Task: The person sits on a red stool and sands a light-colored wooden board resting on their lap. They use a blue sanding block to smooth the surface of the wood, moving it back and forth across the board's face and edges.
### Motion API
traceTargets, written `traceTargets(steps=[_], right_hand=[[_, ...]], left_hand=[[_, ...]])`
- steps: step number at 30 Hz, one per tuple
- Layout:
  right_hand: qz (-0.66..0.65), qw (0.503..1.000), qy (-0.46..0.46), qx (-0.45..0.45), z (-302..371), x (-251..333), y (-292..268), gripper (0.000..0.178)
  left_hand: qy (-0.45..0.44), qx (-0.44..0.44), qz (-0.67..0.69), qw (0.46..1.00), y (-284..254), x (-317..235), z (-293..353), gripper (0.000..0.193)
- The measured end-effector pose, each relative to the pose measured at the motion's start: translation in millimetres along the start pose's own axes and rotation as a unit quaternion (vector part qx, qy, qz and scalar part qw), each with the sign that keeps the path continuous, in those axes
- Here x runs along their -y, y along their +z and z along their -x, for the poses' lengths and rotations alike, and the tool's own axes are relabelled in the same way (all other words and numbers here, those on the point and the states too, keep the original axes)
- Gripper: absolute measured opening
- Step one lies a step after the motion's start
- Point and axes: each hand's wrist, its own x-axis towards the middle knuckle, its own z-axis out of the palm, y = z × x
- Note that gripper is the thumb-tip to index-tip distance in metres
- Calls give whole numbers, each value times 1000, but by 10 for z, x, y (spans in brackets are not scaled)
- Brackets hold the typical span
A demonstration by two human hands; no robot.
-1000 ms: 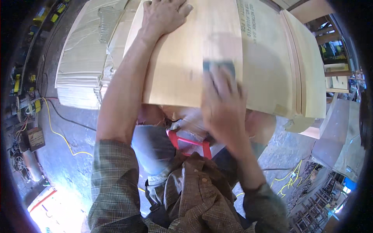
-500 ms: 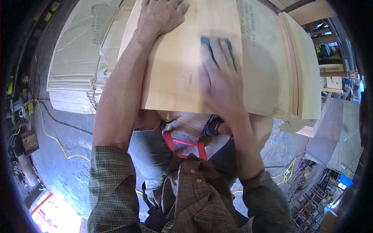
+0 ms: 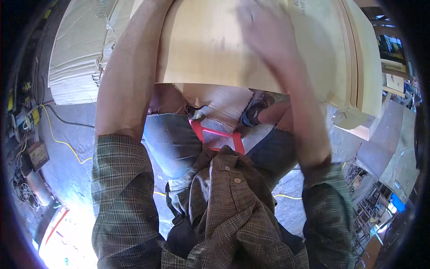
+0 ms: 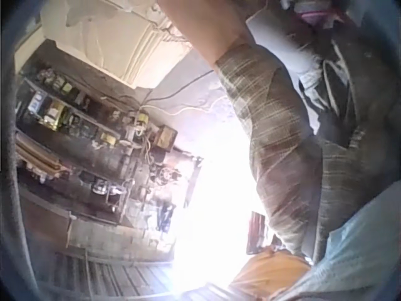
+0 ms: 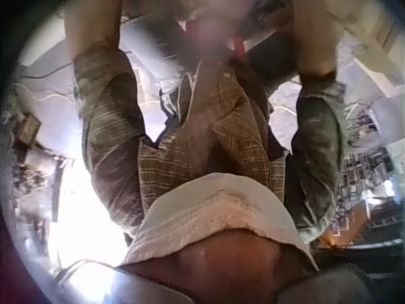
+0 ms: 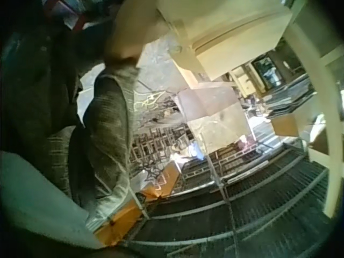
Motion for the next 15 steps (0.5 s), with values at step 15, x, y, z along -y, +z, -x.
traceTargets(steps=[15], right_hand=[[22, 971, 76, -227, -463, 107, -39, 44]], left_hand=[[-29, -2, 12, 1000, -7, -127, -56, 42]])
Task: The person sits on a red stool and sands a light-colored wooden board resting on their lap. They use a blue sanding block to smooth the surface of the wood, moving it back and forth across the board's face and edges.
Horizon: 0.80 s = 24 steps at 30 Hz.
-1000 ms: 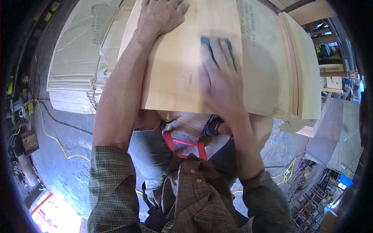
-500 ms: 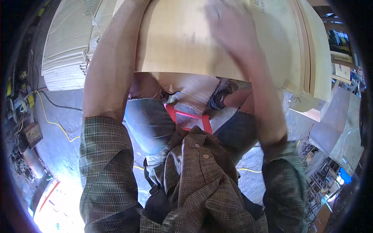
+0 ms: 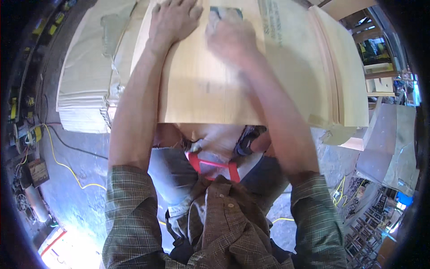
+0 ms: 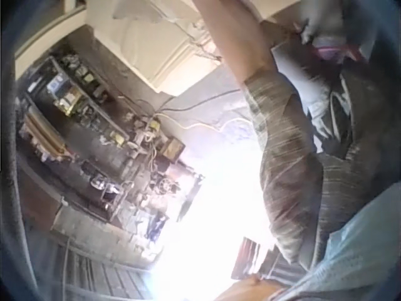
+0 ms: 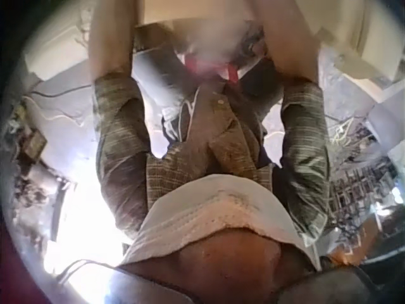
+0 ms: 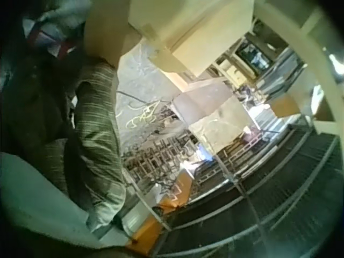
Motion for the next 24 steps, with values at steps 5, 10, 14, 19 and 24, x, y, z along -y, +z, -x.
traceTargets(steps=[5, 10, 14, 19, 24], right_hand=[[-7, 998, -64, -25, 1104, 457, -363, 60], [-34, 974, -64, 216, 1606, 580, -981, 90], [-60, 984, -98, 138, 1224, 299, -691, 70], [-80, 994, -64, 26, 344, 49, -187, 57], [-97, 989, -96, 64, 1204, 300, -469, 57]], left_hand=[[-26, -17, -16, 999, 63, 161, 62, 46], [-20, -4, 9, 1000, 40, 26, 31, 46], [-1, -8, -16, 1000, 113, 98, 76, 39], [18, -37, 3, 999, -26, 122, 28, 37], [27, -40, -6, 999, 57, 187, 60, 37]])
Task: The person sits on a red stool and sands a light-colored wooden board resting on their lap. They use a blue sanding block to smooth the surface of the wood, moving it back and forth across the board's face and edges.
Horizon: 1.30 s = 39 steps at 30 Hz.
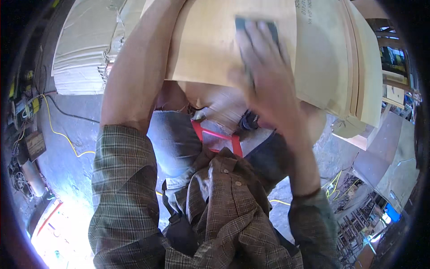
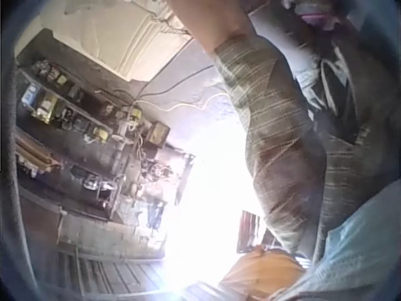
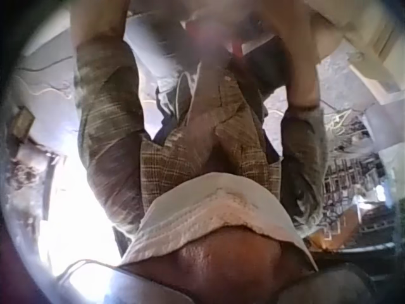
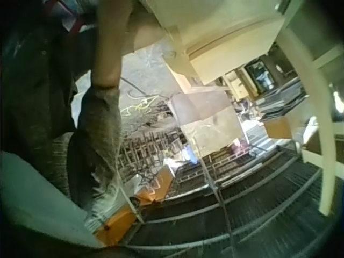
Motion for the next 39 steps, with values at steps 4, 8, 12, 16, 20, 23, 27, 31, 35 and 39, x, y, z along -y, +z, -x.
traceTargets(steps=[4, 8, 12, 16, 20, 23, 27, 31, 35, 39], right_hand=[[6, 999, 43, 32, 392, 306, -135, 68], [32, 998, 43, -20, 201, 188, 14, 71], [-15, 995, 76, 65, 574, 511, -230, 59], [27, 998, 46, 29, 306, 358, -116, 61], [27, 997, 60, -42, 252, 365, 42, 65], [-2, 998, 57, -21, 447, 469, -44, 68], [-28, 996, 68, -52, 280, 378, -40, 60], [-36, 994, 90, -55, 257, 430, 43, 58], [-104, 989, 38, 96, 893, 585, -332, 53], [-184, 968, 134, 109, 1231, 408, -745, 53]], left_hand=[[-8, 10, -11, 1000, -48, -72, -4, 38], [0, 44, -13, 999, -70, -63, -23, 39], [-19, 43, -20, 999, 38, -31, -50, 41], [-19, 49, -6, 999, 26, 13, -29, 43], [-13, 50, -11, 999, 61, 3, -45, 43], [-31, 79, -17, 996, -77, -55, -60, 44], [9, 115, -56, 992, -86, -41, -94, 44], [-3, 68, -42, 997, 28, 7, -92, 44], [-6, 108, -43, 993, -33, -68, -67, 44], [8, 71, -35, 997, -69, -38, -4, 43]])
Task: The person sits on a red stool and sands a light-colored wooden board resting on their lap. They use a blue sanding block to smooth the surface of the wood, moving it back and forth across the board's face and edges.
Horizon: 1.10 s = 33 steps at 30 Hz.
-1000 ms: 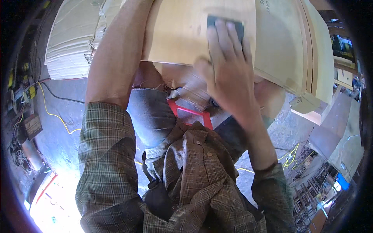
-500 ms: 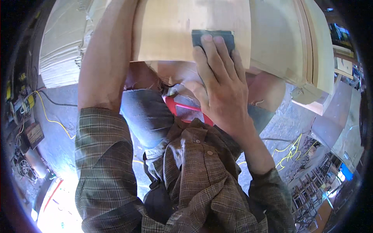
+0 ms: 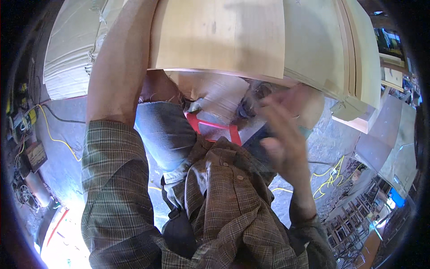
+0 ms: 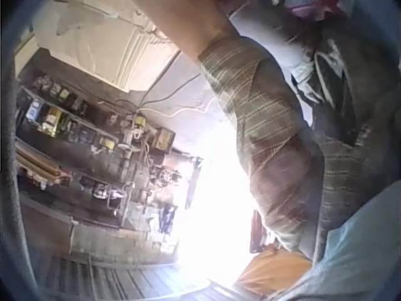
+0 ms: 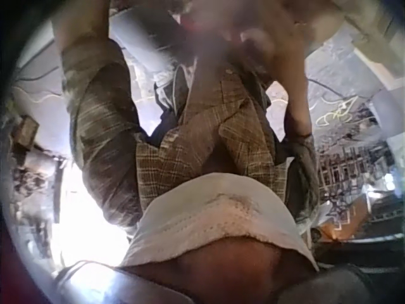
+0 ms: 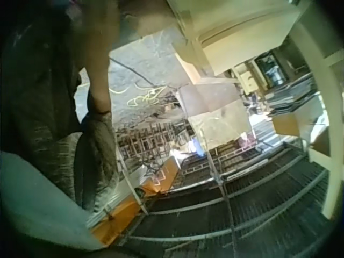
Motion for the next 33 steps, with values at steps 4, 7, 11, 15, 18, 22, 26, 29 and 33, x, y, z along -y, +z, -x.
traceTargets(steps=[4, 7, 11, 15, 18, 22, 26, 29, 33], right_hand=[[40, 970, 40, -235, -126, -31, -250, 47], [166, 961, -16, -220, -266, -94, -127, 47], [83, 936, -65, -336, -327, -34, -80, 45], [36, 933, 34, -357, -328, 105, -69, 48], [201, 972, -14, -121, -286, -164, 93, 52], [222, 968, -30, -113, -551, -198, 258, 56], [238, 955, -20, -175, -916, -291, 218, 49], [251, 958, -6, -142, -581, -222, 202, 42], [257, 951, -19, -173, -828, -369, 79, 36]], left_hand=[[-29, 3, 28, 999, 8, -25, -63, 43], [-25, 2, 20, 999, -1, -30, -58, 44], [-37, -15, 38, 998, 26, -2, -31, 43], [-38, -11, 43, 998, -2, -16, -32, 44], [-34, -1, 31, 999, 24, -12, -33, 44], [-40, -6, 35, 999, 51, 9, -52, 44], [-27, 1, 36, 999, 29, 19, -48, 45], [-35, 1, 17, 999, 50, 37, -46, 44], [-48, 29, 26, 998, -87, -30, -51, 44]])
